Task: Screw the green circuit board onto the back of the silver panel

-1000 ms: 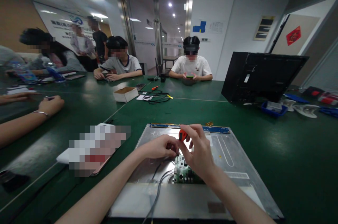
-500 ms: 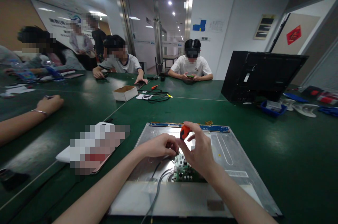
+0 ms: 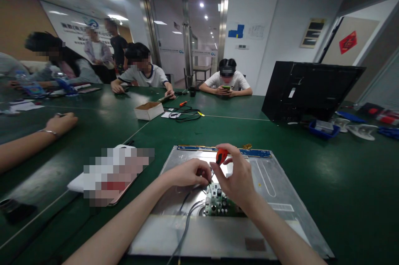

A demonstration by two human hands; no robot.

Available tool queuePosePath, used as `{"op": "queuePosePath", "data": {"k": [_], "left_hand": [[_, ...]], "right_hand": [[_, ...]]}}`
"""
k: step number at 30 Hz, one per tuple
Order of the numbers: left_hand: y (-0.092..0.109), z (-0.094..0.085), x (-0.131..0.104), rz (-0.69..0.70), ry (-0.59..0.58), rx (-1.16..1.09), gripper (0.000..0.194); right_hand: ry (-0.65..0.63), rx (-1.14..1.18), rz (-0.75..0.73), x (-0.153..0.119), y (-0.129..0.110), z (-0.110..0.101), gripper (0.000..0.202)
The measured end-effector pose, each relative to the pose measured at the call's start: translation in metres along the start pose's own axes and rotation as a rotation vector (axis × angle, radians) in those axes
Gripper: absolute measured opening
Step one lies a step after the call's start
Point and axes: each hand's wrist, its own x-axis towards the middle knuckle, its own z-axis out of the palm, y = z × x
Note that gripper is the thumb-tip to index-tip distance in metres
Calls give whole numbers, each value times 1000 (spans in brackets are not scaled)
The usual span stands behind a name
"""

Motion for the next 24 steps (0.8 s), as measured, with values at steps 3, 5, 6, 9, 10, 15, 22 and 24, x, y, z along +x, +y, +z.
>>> {"op": "queuePosePath", "data": {"k": [3,5,6,9,10,15,22,24], "left_hand": [[1,0,0,-24,1,3,7],[2,0,0,-27,-3,-11,6],[2,0,0,-26,1,-16,6],[3,1,-1,-21,7,-36,6],[3,1,-1,-20,7,-44,6],[1,1,-1,-3,-4,-44,4],[1,1,-1,-5,3,-6,6],[1,1,-1,-8,5,9,5]], "right_hand": [[20,1,40,-2,1,2,32],[16,25,62,-3,0,3,32],[12,46,70,-4,0,3,35],[-6,93,76,-5,0,4,42],[-12,96,71,-5,0,4,43],[-19,97,53,-3,0,3,40],[-44,25,55,-2,-1,2,40],[-17,44,50,-2,-1,3,40]]}}
